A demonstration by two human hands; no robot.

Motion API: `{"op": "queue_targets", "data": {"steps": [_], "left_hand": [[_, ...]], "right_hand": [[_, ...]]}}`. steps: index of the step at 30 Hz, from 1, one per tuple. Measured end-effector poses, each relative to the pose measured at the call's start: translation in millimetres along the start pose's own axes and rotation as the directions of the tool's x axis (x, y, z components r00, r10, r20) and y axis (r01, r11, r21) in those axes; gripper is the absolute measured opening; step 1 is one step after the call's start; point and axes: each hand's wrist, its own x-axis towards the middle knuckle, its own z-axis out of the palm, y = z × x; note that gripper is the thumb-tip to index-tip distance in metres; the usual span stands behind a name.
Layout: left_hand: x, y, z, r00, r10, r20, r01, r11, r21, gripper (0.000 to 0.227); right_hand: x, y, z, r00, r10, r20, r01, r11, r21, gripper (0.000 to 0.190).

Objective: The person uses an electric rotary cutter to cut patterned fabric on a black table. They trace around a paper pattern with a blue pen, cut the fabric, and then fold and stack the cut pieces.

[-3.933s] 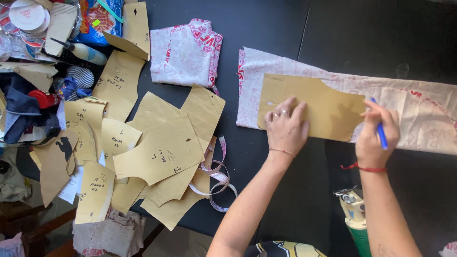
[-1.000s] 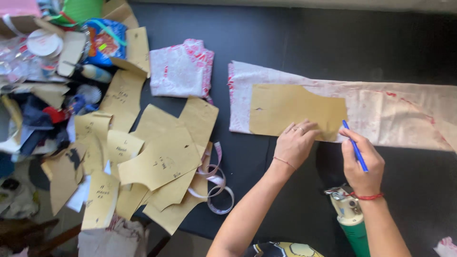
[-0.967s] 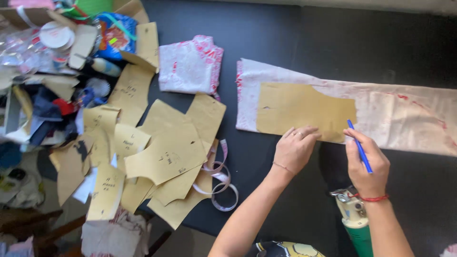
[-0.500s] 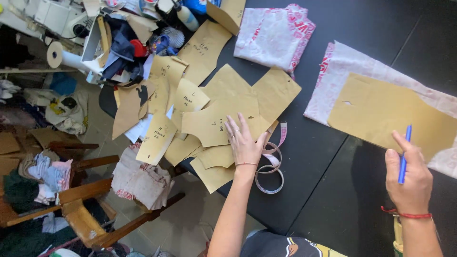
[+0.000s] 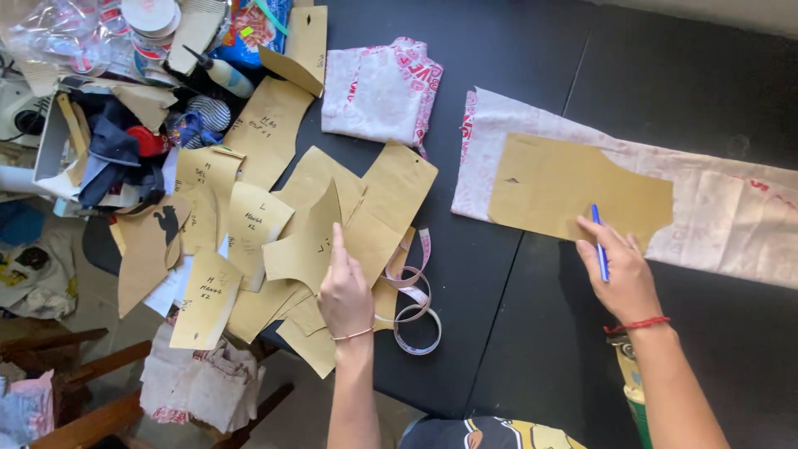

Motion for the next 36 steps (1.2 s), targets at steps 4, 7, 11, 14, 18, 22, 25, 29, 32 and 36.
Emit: {"op": "queue_targets", "data": {"steps": [4, 7, 11, 14, 18, 22, 25, 29, 32, 36], "left_hand": [[-1.5, 22.1, -21.0, 0.981, 0.044, -0.192, -0.039, 0.999, 0.028, 0.043], [-3.2, 39.9, -37.7, 0.957, 0.097, -0.273, -0.1, 0.995, 0.001, 0.042], [-1.5, 41.3, -30.6, 0.952, 0.244, -0.187, -0.251, 0.968, -0.017, 0.042], [-0.4, 43.3, -28.9, 0.956, 0.263, -0.133, -0.277, 0.956, -0.095, 0.041], [-4.3, 39.5, -27.9, 0.949, 0.177, -0.259, -0.231, 0.953, -0.197, 0.028], [-7.2, 50.1, -39.5, 0.915, 0.318, -0.249, -0.389, 0.859, -0.332, 0.029], [-16.5, 71.5, -43.9, 0.943, 0.295, -0.154, -0.323, 0.701, -0.636, 0.025], [-33.3, 101.6, -41.9, 0.978, 0.208, -0.007, -0.065, 0.271, -0.96, 0.016], [-42.4, 118.8, -33.4, 0.956, 0.116, 0.271, 0.269, 0.031, -0.963, 0.011], [-68.3, 117.5, -15.8, 0.784, -0.039, 0.62, 0.621, 0.02, -0.784, 0.01]], "right_hand": [[-0.7, 0.8, 2.7, 0.998, 0.06, -0.003, -0.06, 0.997, -0.054, 0.032], [-3.3, -0.4, 0.8, 0.999, 0.053, -0.008, -0.054, 0.997, -0.059, 0.032], [-3.6, -2.3, 3.3, 0.998, -0.042, -0.043, 0.039, 0.998, -0.055, 0.036], [-1.4, -3.8, 3.1, 0.993, -0.099, -0.059, 0.094, 0.992, -0.085, 0.041], [-1.5, -4.8, 1.5, 0.992, -0.116, -0.048, 0.111, 0.989, -0.095, 0.037], [-2.4, 0.6, 4.0, 0.991, -0.126, -0.038, 0.121, 0.985, -0.124, 0.041], [-0.1, -10.7, -2.2, 0.983, -0.149, -0.106, 0.139, 0.985, -0.101, 0.04], [-7.0, 0.9, -10.2, 0.991, -0.035, -0.128, 0.04, 0.999, 0.029, 0.02], [-22.7, 26.5, -13.4, 0.991, 0.102, -0.082, -0.082, 0.973, 0.216, 0.018], [-51.7, 55.7, -26.7, 0.982, 0.189, 0.008, -0.149, 0.749, 0.645, 0.054]]}}
